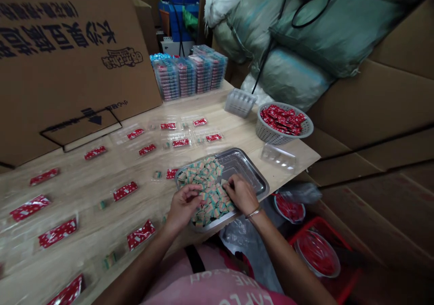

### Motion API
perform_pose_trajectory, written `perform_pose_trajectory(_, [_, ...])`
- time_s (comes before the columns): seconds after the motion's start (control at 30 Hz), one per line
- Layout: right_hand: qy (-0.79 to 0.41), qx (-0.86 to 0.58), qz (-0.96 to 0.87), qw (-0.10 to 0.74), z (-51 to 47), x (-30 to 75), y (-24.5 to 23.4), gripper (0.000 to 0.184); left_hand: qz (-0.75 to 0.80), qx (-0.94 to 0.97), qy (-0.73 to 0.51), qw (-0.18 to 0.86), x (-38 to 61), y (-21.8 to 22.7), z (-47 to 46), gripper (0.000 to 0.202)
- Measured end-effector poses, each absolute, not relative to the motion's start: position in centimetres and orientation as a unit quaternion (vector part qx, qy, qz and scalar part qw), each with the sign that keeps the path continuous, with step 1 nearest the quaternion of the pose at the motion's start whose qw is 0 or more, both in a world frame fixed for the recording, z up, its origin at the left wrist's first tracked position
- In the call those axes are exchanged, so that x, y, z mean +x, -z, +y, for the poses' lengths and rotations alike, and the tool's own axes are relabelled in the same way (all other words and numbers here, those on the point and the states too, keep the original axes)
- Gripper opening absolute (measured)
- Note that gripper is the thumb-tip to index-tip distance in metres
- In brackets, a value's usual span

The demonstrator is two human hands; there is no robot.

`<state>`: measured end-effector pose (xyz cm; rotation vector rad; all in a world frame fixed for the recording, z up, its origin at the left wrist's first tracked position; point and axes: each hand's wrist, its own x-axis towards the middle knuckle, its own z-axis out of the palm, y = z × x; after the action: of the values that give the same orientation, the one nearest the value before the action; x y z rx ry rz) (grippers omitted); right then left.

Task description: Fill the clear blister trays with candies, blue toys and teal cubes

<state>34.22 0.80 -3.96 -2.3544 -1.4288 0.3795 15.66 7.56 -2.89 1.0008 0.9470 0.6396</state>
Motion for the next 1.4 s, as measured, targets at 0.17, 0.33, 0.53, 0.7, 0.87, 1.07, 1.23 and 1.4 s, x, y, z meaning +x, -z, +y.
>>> perform_pose_trajectory(0.17, [-0.317,-0.695,-0.519,0.384,0.8,33.3,2.6,0.013,0.427,0.445,-0.313,0.722,15.6,2.9,7.6,0.024])
perform_pose_trajectory(0.33, [-0.418,-0.602,-0.512,0.448,1.2,30.4,1.3,0.017,0.412,0.444,-0.338,0.720,15.6,2.5,7.3,0.021])
perform_pose_trajectory(0.53, [-0.406,-0.605,-0.503,0.464,1.7,29.3,1.7,0.014,0.395,0.445,-0.344,0.726,15.0,2.1,6.8,0.020])
perform_pose_trajectory(0.7, [-0.263,-0.611,-0.605,0.437,1.4,28.5,1.2,0.009,0.406,0.415,-0.385,0.717,15.0,2.3,7.3,0.026])
perform_pose_trajectory(0.87, [-0.185,-0.517,-0.709,0.442,1.3,27.6,0.1,0.014,0.439,0.373,-0.419,0.702,14.2,2.2,8.2,0.029])
perform_pose_trajectory(1.07, [-0.229,-0.525,-0.708,0.413,2.9,27.9,0.0,0.016,0.386,0.500,-0.408,0.660,12.9,1.4,7.4,0.017])
perform_pose_trajectory(1.23, [-0.184,-0.508,-0.741,0.399,3.4,27.5,0.4,0.018,0.397,0.441,-0.369,0.715,11.2,1.4,7.5,0.027])
perform_pose_trajectory(1.4, [-0.182,-0.512,-0.730,0.415,3.9,25.8,0.0,0.023,0.405,0.391,-0.391,0.728,10.1,1.4,7.6,0.031])
